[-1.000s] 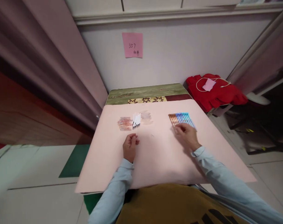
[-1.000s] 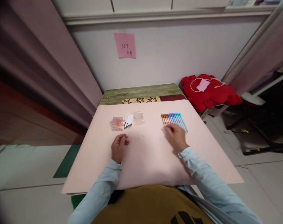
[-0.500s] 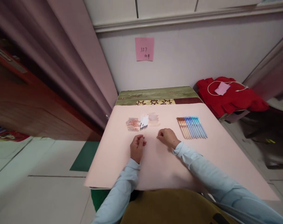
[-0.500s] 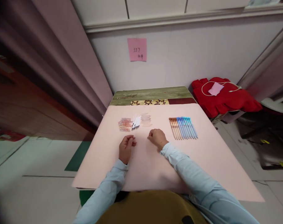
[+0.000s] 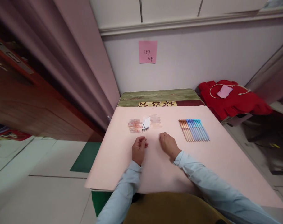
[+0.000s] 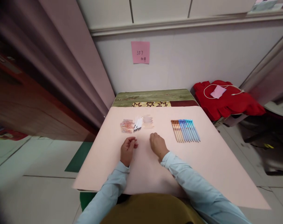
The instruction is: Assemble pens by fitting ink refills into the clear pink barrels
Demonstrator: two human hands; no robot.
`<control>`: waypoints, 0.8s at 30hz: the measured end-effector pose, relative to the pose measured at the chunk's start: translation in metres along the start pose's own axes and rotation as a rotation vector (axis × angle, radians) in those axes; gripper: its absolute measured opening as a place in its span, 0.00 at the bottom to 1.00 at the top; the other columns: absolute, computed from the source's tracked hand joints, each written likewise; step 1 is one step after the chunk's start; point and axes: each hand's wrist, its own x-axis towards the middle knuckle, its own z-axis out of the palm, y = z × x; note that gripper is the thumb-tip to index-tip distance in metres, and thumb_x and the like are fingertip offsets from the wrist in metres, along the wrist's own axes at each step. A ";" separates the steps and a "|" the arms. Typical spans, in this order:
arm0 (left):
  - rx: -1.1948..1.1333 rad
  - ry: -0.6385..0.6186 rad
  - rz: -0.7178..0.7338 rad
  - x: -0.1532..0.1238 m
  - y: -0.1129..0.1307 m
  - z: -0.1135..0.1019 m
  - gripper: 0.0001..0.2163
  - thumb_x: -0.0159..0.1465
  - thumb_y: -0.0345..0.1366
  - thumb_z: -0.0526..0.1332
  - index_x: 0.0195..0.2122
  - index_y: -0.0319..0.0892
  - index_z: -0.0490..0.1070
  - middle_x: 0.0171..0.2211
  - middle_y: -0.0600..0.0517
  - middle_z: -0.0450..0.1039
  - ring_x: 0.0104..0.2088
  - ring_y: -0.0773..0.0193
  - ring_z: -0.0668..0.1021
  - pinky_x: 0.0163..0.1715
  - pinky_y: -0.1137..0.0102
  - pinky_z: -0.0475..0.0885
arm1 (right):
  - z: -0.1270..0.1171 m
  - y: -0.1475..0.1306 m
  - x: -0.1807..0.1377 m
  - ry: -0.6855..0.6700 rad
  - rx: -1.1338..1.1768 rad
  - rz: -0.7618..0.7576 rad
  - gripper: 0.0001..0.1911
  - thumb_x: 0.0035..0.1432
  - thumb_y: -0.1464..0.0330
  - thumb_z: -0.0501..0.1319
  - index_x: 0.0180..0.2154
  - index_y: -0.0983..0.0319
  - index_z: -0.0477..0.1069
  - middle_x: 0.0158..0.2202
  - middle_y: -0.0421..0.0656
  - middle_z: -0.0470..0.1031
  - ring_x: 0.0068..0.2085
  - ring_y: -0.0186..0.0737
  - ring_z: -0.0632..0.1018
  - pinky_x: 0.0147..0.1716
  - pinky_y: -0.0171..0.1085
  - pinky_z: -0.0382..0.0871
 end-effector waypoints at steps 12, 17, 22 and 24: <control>-0.031 0.004 -0.010 0.000 0.003 0.001 0.14 0.63 0.45 0.62 0.43 0.40 0.72 0.36 0.49 0.75 0.31 0.66 0.78 0.34 0.68 0.75 | 0.011 0.028 -0.008 0.452 0.968 0.091 0.11 0.67 0.61 0.52 0.34 0.59 0.66 0.25 0.38 0.71 0.27 0.37 0.72 0.31 0.36 0.66; -0.032 0.004 -0.012 -0.001 0.005 0.002 0.14 0.63 0.44 0.62 0.43 0.40 0.72 0.36 0.49 0.75 0.31 0.66 0.78 0.34 0.68 0.75 | 0.020 0.037 -0.002 0.432 1.431 0.178 0.14 0.62 0.55 0.60 0.37 0.60 0.68 0.32 0.41 0.76 0.28 0.35 0.76 0.31 0.37 0.72; -0.019 0.005 -0.012 -0.001 0.005 0.002 0.13 0.63 0.44 0.61 0.43 0.40 0.72 0.37 0.49 0.76 0.31 0.66 0.78 0.35 0.68 0.76 | 0.024 0.042 0.002 0.422 1.613 0.184 0.18 0.57 0.56 0.66 0.44 0.60 0.69 0.37 0.41 0.76 0.33 0.35 0.78 0.39 0.41 0.76; -0.012 0.002 -0.009 -0.001 0.005 0.002 0.13 0.63 0.44 0.61 0.43 0.41 0.72 0.37 0.49 0.76 0.31 0.66 0.78 0.35 0.68 0.76 | 0.026 0.042 0.002 0.413 1.615 0.183 0.20 0.57 0.56 0.66 0.46 0.60 0.70 0.37 0.42 0.77 0.34 0.35 0.79 0.40 0.42 0.77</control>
